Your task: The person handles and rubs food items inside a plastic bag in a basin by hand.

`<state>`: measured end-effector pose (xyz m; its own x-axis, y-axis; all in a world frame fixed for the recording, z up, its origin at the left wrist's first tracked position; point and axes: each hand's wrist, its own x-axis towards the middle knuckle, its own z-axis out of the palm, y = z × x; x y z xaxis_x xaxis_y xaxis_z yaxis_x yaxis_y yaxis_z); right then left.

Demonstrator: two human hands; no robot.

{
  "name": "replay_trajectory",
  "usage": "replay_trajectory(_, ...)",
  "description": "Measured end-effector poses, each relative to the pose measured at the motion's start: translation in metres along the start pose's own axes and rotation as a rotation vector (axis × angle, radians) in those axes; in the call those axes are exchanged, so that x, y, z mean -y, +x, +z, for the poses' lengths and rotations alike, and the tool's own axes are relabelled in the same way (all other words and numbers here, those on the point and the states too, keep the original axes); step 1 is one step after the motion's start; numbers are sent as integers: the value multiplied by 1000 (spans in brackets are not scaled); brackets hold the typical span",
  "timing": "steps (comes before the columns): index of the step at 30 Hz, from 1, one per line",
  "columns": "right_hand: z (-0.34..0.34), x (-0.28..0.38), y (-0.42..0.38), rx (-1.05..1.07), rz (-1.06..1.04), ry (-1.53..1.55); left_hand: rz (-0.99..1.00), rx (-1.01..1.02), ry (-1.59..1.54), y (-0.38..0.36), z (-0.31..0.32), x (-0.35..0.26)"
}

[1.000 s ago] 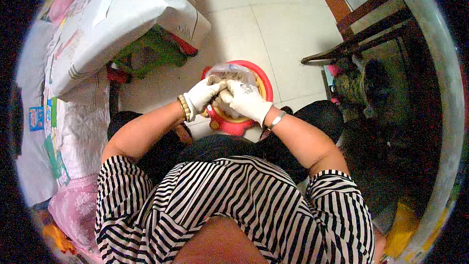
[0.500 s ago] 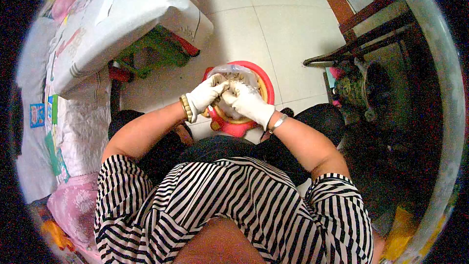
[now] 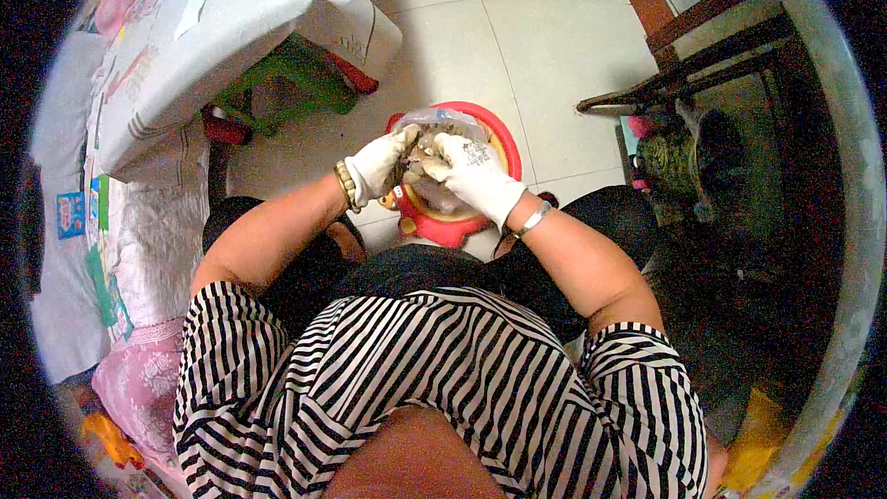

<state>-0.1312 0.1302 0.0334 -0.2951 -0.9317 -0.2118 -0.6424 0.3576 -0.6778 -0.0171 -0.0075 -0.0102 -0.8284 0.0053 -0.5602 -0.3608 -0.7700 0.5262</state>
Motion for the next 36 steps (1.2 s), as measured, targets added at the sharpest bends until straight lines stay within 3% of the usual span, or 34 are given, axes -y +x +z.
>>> replay_trajectory(7,6,-11,4,78,-39,-120,-74,60,-30,19,-12,12)
replay_trajectory(9,11,-16,5,1,-179,-199,-80,20,5,13,-11,7)
replay_trajectory(13,6,-10,5,180,-105,-359,-65,35,22,13,-6,14)
replay_trajectory(15,6,-14,4,146,-150,-336,-31,93,117,19,-11,19)
replay_trajectory(18,5,-11,5,186,-44,-362,-8,126,102,20,-20,26)
replay_trajectory(20,4,-3,5,178,136,-255,-9,117,122,21,-24,28)
replay_trajectory(23,7,-9,9,194,217,-191,7,64,149,20,-22,30)
replay_trajectory(29,-8,6,6,108,292,95,23,-37,197,13,-13,17)
replay_trajectory(32,12,-35,14,106,310,336,-4,-72,139,28,-29,24)
replay_trajectory(34,19,-56,20,107,265,344,-50,-179,11,25,-21,21)
replay_trajectory(36,15,-51,17,148,250,315,-19,-107,6,35,-33,31)
